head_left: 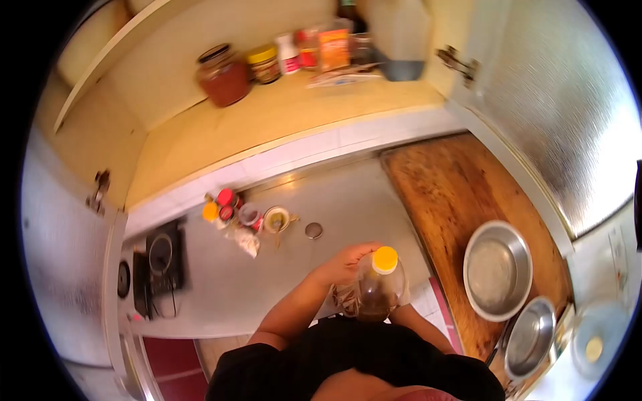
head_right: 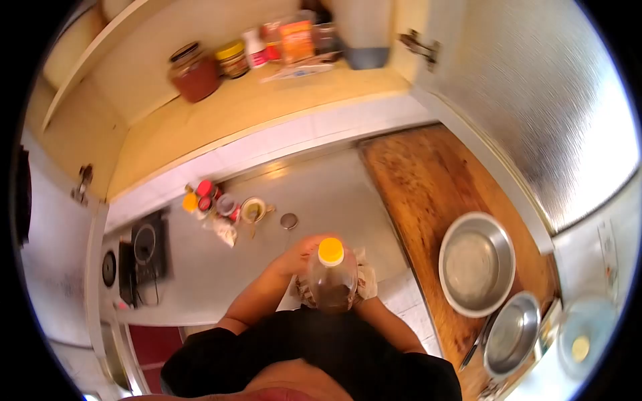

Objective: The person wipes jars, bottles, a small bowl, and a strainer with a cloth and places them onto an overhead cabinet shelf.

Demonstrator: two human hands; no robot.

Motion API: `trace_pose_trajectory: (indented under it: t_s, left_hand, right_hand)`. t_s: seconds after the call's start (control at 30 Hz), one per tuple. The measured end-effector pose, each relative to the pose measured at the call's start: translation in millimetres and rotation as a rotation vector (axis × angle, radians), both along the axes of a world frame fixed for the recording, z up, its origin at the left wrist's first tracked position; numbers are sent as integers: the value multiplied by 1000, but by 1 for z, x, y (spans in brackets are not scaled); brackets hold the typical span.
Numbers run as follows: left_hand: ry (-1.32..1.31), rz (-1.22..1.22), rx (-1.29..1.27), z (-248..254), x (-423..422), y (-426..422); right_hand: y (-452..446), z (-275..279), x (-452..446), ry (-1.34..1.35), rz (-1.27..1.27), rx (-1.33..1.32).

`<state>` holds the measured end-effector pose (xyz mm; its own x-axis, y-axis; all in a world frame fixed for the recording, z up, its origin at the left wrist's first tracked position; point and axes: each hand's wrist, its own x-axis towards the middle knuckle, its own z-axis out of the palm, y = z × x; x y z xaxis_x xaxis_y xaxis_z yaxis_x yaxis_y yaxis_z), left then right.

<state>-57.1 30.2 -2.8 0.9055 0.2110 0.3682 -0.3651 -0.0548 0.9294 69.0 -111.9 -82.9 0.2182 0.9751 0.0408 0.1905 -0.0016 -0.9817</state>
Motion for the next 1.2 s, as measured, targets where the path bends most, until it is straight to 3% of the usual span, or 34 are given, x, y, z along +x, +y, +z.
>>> trace_pose_trajectory:
  t_s: [0.17,0.27,0.4,0.5,0.57,0.67,0.73,0.83,0.87,0.97,1.0,1.17,1.2]
  left_hand:
    - [-4,161,-72,1,-35,-4]
    - [-52,428,57,-7,-51,-4]
    - [-61,674,-96,20,-57,-10]
    - [-119,903,195,41,-68,0]
    - [-5,1191,440,89,-90,12]
    - [-224,1097,202,167,-126,43]
    - [-241,1196,274,212,-149,66]
    - [-234,1284,184,266,-170,101]
    - [-241,1282,198,276,-178,118]
    - [-222,1346,255,288,-210,171]
    - [-188,1398,293,288,-219,191]
    - [-153,1580,361,282,-236,278]
    - [-149,1608,354,279,-239,298]
  right_hand:
    - [10,10,-21,-75,285,36]
    - [11,24,-25,-151,393,62]
    - [24,30,-39,-132,557,78]
    - [49,-2,-57,95,761,34]
    - [65,-9,-54,45,740,65]
    - [93,-13,-43,-38,721,122]
    - [106,-44,-32,-134,601,266]
    - [109,-64,-1,225,555,-66]
    - [104,-42,7,212,532,-109]
    - [101,-55,27,63,429,-30]
    - [94,-34,21,194,307,-143]
    - [96,-92,44,425,316,-329]
    - [95,-97,45,354,305,-311]
